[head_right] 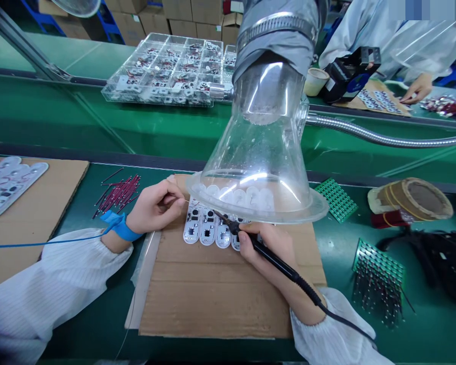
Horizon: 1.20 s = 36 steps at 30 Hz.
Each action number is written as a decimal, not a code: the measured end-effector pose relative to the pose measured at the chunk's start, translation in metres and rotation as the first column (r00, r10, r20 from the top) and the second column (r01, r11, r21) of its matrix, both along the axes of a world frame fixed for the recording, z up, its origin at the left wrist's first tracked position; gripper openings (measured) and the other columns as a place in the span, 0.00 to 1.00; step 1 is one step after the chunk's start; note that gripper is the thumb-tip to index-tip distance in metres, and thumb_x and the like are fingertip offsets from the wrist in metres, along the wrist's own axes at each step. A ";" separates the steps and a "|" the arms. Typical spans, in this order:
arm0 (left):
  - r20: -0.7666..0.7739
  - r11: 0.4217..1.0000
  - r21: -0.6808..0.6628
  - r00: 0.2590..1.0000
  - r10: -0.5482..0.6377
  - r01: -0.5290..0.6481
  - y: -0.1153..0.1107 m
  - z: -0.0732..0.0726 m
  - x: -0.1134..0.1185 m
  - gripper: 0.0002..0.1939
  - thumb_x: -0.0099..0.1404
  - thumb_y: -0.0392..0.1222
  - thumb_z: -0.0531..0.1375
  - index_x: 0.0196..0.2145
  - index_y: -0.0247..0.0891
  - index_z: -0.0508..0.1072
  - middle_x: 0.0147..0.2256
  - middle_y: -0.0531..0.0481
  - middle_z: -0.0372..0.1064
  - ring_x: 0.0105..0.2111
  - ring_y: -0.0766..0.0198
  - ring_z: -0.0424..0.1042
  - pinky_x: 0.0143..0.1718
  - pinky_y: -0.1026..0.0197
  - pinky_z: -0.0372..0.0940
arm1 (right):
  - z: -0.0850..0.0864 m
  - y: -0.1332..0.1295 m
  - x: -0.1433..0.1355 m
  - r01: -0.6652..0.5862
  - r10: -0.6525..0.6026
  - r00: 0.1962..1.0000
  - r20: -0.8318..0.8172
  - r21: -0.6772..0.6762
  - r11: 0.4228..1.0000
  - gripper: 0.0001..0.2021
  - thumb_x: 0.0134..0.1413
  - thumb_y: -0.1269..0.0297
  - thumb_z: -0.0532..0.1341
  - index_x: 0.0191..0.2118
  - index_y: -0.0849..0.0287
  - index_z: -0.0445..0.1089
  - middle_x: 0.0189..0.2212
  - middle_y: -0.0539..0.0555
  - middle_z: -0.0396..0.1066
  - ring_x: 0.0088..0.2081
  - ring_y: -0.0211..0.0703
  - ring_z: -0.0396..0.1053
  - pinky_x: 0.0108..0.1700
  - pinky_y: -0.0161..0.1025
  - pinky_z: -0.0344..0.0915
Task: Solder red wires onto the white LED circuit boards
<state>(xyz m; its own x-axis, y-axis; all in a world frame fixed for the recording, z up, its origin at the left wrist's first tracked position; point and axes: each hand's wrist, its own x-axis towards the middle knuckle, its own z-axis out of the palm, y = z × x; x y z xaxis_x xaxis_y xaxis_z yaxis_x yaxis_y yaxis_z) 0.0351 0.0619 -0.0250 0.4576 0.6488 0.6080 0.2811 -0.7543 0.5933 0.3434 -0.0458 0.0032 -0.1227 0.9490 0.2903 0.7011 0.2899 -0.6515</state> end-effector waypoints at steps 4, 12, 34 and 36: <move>0.010 1.000 -0.002 1.000 0.012 -0.012 0.001 -0.002 -0.001 0.05 0.72 0.33 0.63 0.39 0.41 0.70 0.27 0.62 0.56 0.22 0.71 0.55 0.24 0.67 0.53 | -0.010 -0.004 0.006 0.036 -0.032 0.994 -0.101 0.040 0.999 0.11 0.74 0.50 0.67 0.43 0.51 0.79 0.35 0.55 0.85 0.34 0.50 0.84 0.37 0.45 0.80; -0.003 0.999 -0.028 1.000 -0.018 0.017 0.002 -0.001 0.001 0.06 0.71 0.32 0.62 0.38 0.41 0.70 0.26 0.63 0.52 0.22 0.72 0.54 0.24 0.67 0.52 | -0.013 -0.006 -0.010 0.100 -0.093 0.980 -0.174 0.031 0.995 0.09 0.74 0.52 0.66 0.44 0.51 0.78 0.31 0.52 0.82 0.29 0.46 0.82 0.30 0.41 0.75; -0.133 0.996 -0.060 0.989 -0.066 0.059 -0.004 0.009 0.004 0.05 0.72 0.33 0.59 0.37 0.41 0.68 0.26 0.60 0.58 0.23 0.69 0.57 0.25 0.64 0.53 | -0.001 0.001 -0.019 0.019 -0.020 0.998 -0.063 -0.015 1.000 0.10 0.73 0.51 0.65 0.43 0.50 0.78 0.34 0.54 0.83 0.34 0.50 0.82 0.37 0.44 0.79; -0.156 0.998 -0.033 0.986 -0.056 0.052 -0.005 0.014 -0.001 0.05 0.72 0.33 0.60 0.37 0.41 0.68 0.26 0.60 0.59 0.23 0.69 0.58 0.25 0.65 0.53 | -0.001 0.001 -0.019 0.014 -0.015 0.998 -0.055 -0.020 1.000 0.10 0.73 0.51 0.65 0.42 0.51 0.78 0.34 0.54 0.83 0.35 0.50 0.83 0.37 0.44 0.79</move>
